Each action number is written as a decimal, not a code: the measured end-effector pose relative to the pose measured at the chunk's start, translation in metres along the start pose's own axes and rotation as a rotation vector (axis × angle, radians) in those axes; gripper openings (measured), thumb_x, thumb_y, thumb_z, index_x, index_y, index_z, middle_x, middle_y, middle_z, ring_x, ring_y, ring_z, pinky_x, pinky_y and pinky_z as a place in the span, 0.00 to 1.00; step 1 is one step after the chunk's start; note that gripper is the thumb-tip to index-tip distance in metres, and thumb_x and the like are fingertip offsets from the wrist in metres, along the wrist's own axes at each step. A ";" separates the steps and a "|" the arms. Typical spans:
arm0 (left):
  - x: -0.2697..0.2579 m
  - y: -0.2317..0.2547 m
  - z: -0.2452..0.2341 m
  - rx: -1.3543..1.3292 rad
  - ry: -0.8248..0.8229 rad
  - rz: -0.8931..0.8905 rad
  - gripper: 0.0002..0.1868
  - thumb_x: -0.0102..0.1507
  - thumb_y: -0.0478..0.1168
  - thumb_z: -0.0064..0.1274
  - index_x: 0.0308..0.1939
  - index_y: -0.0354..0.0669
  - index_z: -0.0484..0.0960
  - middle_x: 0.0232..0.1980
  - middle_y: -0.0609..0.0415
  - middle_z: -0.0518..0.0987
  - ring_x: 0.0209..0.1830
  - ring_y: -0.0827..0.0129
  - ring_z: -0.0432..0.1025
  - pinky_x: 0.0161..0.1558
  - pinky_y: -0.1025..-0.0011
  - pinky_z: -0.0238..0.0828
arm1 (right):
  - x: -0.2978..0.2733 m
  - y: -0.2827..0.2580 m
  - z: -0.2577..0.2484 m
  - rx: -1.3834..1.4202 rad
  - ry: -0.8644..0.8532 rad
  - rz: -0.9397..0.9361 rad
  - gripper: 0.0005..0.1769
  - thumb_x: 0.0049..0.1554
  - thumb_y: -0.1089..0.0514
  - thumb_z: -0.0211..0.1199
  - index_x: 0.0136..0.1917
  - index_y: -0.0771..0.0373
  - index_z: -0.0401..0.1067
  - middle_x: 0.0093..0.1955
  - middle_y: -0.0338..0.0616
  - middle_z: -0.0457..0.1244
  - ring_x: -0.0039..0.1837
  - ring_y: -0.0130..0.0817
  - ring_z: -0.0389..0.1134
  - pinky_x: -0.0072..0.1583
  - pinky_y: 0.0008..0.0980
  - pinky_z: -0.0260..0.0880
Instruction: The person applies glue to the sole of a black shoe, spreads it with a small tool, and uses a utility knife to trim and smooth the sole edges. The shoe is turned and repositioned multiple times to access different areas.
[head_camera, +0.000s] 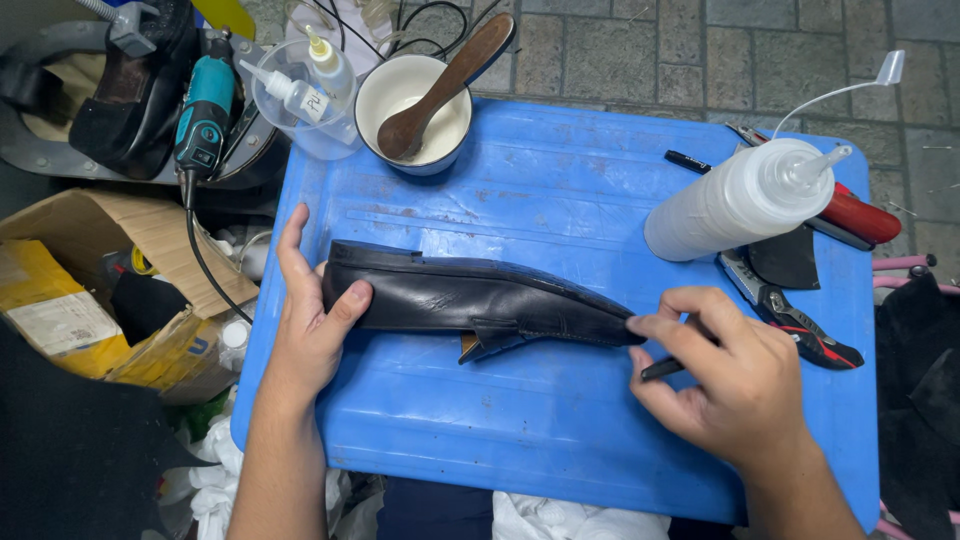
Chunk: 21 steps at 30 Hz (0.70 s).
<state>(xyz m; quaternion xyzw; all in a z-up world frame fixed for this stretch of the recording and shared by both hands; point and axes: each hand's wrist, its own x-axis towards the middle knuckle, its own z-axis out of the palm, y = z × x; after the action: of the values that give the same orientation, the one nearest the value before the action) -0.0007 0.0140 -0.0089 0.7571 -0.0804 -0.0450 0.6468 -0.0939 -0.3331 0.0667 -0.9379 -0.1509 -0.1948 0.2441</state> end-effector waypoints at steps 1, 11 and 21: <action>0.000 0.000 0.000 -0.001 -0.003 0.002 0.61 0.63 0.60 0.56 0.82 0.36 0.32 0.61 0.34 0.77 0.62 0.57 0.73 0.67 0.62 0.63 | 0.001 -0.002 0.002 0.063 0.068 0.051 0.16 0.43 0.64 0.74 0.45 0.62 0.73 0.46 0.44 0.64 0.36 0.29 0.64 0.39 0.30 0.64; -0.001 0.003 -0.001 0.004 -0.022 -0.014 0.60 0.63 0.59 0.56 0.82 0.37 0.32 0.61 0.35 0.77 0.64 0.57 0.72 0.69 0.62 0.62 | 0.031 -0.033 0.020 0.192 0.153 0.295 0.14 0.50 0.63 0.78 0.38 0.66 0.71 0.43 0.42 0.64 0.32 0.23 0.54 0.35 0.25 0.54; -0.001 0.003 -0.002 0.019 -0.033 -0.019 0.59 0.63 0.56 0.56 0.82 0.37 0.32 0.59 0.37 0.77 0.62 0.59 0.72 0.68 0.63 0.62 | 0.021 -0.030 0.013 0.079 0.163 0.286 0.14 0.48 0.60 0.80 0.38 0.65 0.74 0.44 0.42 0.66 0.36 0.25 0.62 0.35 0.25 0.59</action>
<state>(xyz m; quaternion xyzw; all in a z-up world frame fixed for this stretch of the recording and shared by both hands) -0.0017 0.0160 -0.0060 0.7632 -0.0843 -0.0629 0.6376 -0.0830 -0.2978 0.0778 -0.9207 -0.0031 -0.2273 0.3173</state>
